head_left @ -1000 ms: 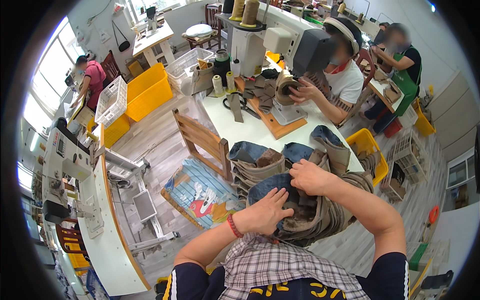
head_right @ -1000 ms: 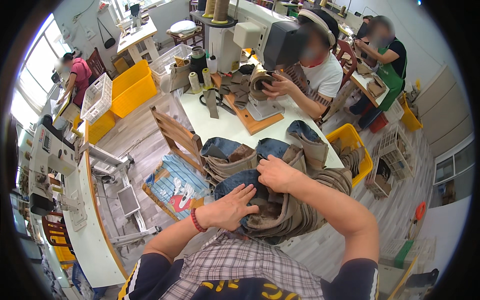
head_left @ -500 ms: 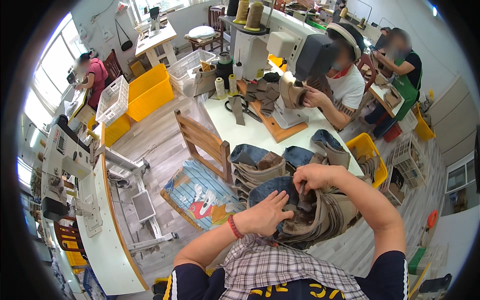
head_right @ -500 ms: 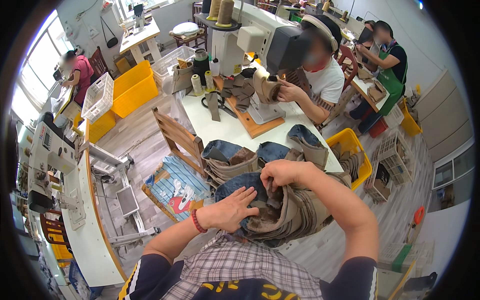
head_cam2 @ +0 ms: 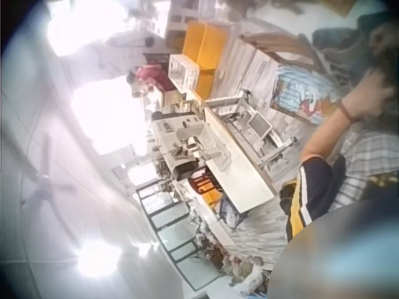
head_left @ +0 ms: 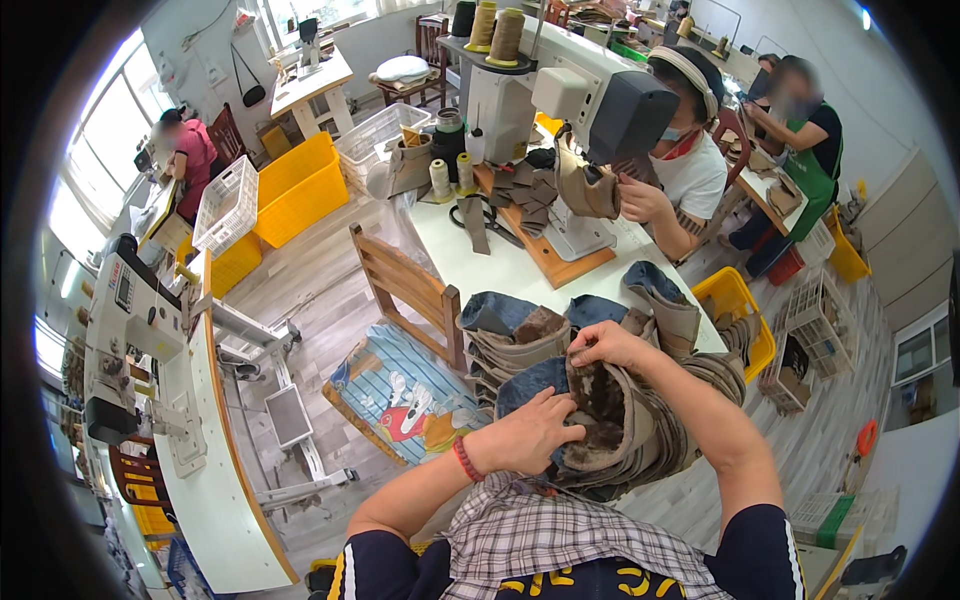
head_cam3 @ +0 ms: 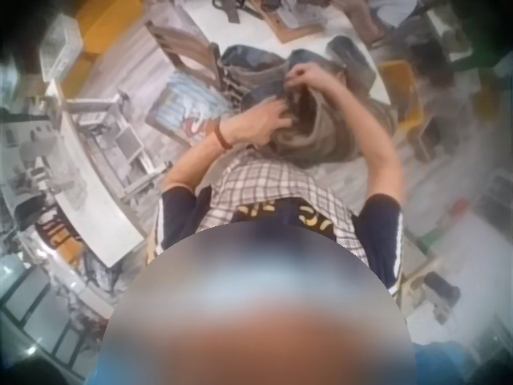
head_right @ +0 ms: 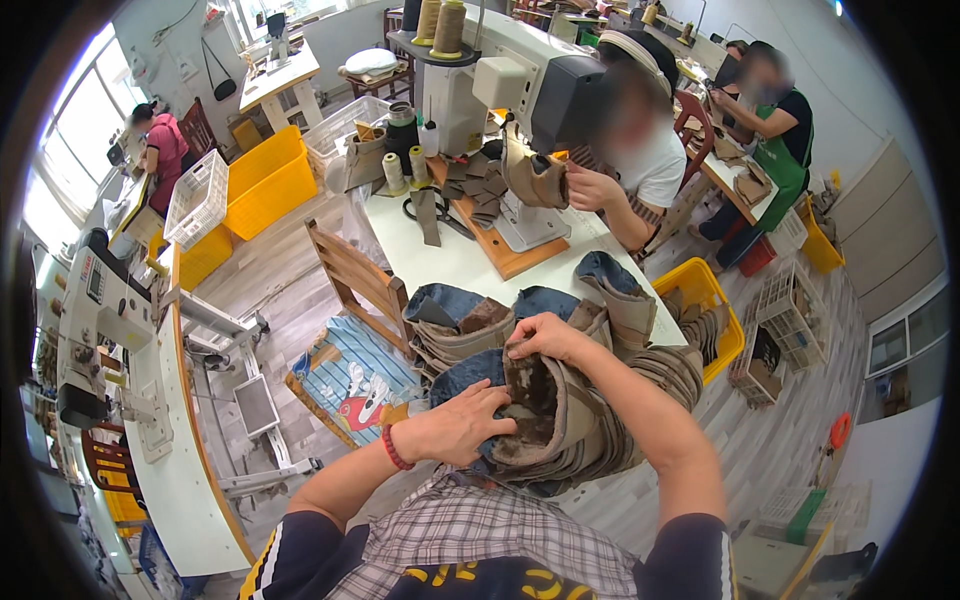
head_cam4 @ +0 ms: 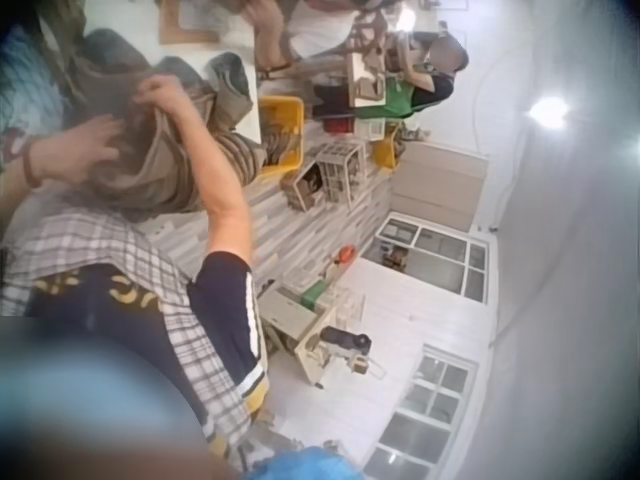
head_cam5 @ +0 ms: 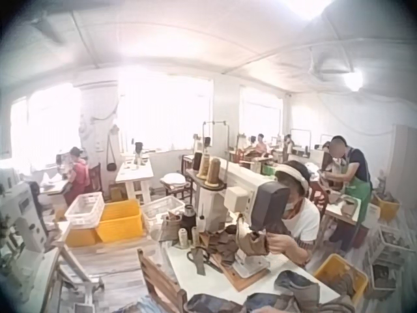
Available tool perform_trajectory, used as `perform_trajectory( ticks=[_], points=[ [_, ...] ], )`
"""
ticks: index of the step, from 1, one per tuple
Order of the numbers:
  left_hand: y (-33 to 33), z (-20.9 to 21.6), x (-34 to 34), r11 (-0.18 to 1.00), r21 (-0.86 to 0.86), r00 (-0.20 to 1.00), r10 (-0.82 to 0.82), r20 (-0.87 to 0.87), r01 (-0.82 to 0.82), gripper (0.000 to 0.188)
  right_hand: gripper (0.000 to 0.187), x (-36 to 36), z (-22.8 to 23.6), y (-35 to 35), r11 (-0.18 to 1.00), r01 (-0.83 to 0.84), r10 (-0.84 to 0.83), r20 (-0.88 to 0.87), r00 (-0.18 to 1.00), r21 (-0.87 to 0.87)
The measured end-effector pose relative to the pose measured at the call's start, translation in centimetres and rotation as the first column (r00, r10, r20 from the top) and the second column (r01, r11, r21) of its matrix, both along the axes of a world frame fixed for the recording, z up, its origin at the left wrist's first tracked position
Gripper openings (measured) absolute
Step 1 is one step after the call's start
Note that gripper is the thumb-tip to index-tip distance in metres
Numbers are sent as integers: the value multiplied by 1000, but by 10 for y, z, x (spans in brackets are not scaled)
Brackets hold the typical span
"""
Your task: The person handles small black fabric pieces and inserts them into beige boot-like footwear. They repeatedly pick up, inspect, and place the fabric pieces inside the boots, then stack the boots in a yellow basket.
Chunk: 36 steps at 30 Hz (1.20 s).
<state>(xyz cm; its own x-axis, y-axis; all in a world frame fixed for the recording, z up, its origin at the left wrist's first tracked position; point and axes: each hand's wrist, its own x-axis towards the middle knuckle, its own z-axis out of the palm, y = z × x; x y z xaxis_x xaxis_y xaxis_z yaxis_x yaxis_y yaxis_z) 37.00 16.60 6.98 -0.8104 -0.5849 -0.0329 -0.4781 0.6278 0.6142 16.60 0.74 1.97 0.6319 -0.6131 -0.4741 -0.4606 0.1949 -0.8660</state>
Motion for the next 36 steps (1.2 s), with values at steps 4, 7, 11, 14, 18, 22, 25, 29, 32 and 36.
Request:
perform_trajectory(
  ticks=[4,7,11,14,18,22,25,29,32,36],
  points=[
    [4,10,1,999,-34,1000,7,-16,-8,56,17,4,-4,1,998,55,-55,-27,998,-12],
    [7,16,2,976,-216,997,22,-73,-37,45,19,6,-10,-3,995,102,-103,-17,995,-19],
    [6,-3,0,988,-153,1000,-4,2,4,48,20,0,-14,-8,989,131,-135,-54,989,-69],
    [6,-3,0,986,-166,1000,-11,0,10,49,20,-15,-3,-4,935,353,-352,36,935,-34],
    [10,-2,2,984,-180,1000,2,-17,-5,50,35,-45,56,46,916,186,-130,175,976,-357],
    [11,6,-3,986,-163,1000,12,-25,-16,53,62,-65,103,96,427,-410,428,-219,877,-806],
    [14,9,-7,986,-164,999,27,27,-22,57,66,-64,120,120,342,-506,419,-354,836,-792],
    [20,12,-9,979,-183,996,92,3,-90,54,43,-75,120,131,230,-575,356,-482,801,-785],
    [26,12,-13,972,-193,988,146,50,-134,57,16,-77,111,141,111,-611,321,-554,768,-784],
    [46,23,-15,930,-256,958,283,41,-264,54,14,-86,120,154,68,-527,265,-494,828,-847]
  ],
)
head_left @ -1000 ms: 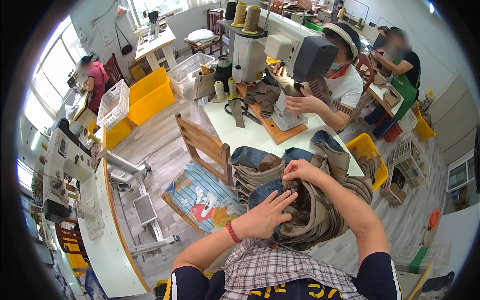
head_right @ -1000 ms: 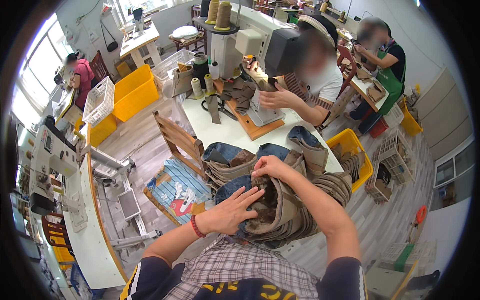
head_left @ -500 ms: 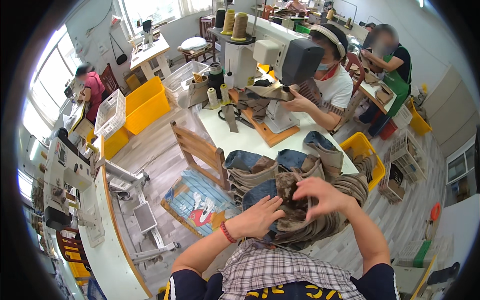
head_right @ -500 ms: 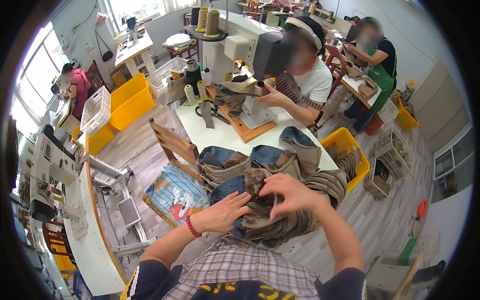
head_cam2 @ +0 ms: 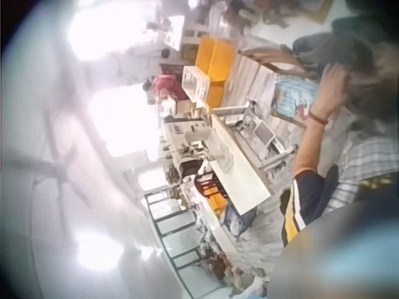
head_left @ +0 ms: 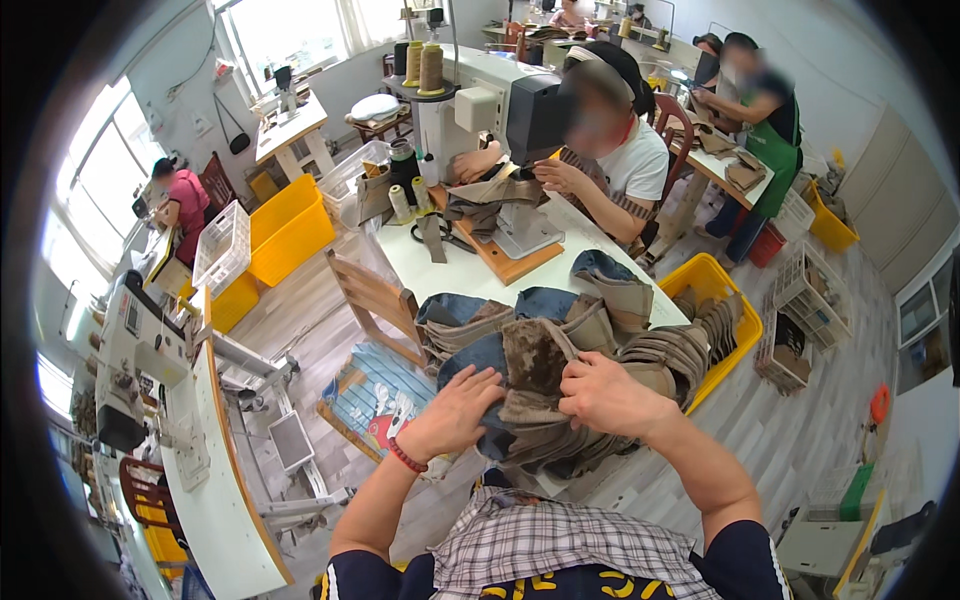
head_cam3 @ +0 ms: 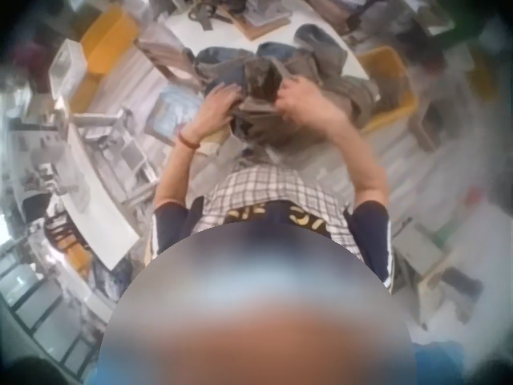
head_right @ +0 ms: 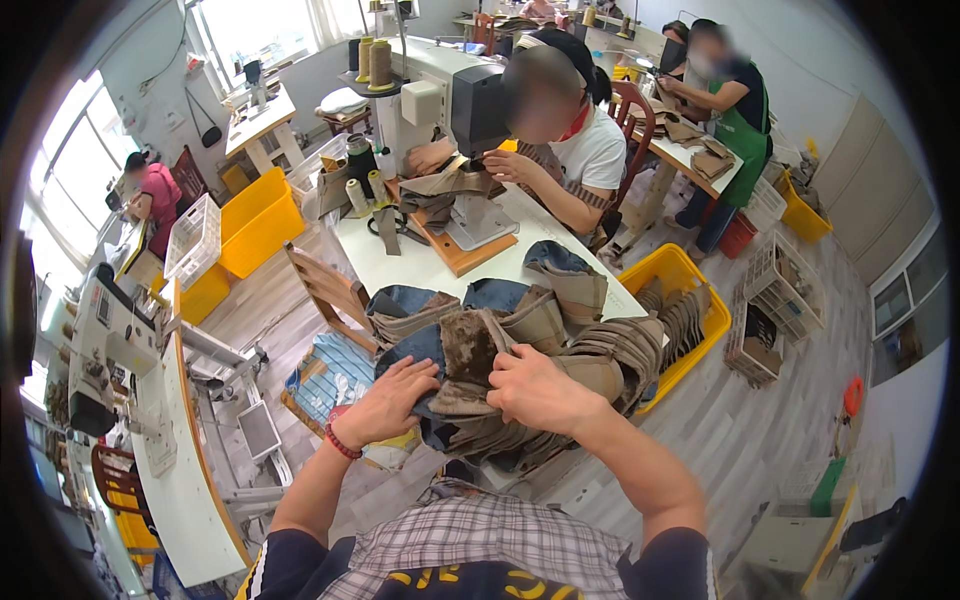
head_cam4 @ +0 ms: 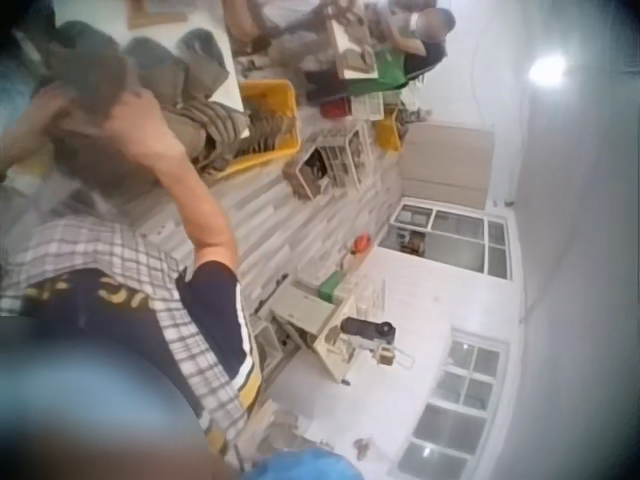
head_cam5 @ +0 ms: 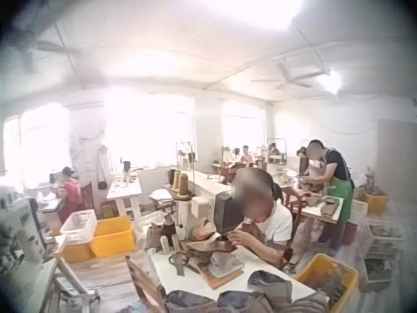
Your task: The person handles small black fabric pieces and inserts them into beige boot-like footwear. They repeatedly pick up, inspect, and place the fabric pieces inside the boots, then stack the boots in a yellow basket.
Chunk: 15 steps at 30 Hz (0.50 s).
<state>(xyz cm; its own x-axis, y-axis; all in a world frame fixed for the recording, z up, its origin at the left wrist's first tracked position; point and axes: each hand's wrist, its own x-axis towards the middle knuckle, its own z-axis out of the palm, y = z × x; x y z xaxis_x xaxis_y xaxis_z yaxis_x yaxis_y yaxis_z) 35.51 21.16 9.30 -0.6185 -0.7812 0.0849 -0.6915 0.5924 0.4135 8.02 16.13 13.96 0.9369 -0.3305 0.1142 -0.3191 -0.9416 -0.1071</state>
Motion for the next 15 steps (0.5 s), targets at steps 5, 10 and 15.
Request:
perform_trajectory(
  ticks=[5,10,15],
  points=[
    [33,12,-14,930,-257,960,229,-159,-264,43,17,-17,16,13,999,26,-20,136,990,-37],
    [63,13,-51,658,-461,778,330,-534,-595,44,21,-47,32,29,981,171,-149,222,964,-86],
    [75,-15,-79,758,-360,763,268,-589,-544,34,31,-82,57,43,903,389,-346,231,909,-180]
  ],
)
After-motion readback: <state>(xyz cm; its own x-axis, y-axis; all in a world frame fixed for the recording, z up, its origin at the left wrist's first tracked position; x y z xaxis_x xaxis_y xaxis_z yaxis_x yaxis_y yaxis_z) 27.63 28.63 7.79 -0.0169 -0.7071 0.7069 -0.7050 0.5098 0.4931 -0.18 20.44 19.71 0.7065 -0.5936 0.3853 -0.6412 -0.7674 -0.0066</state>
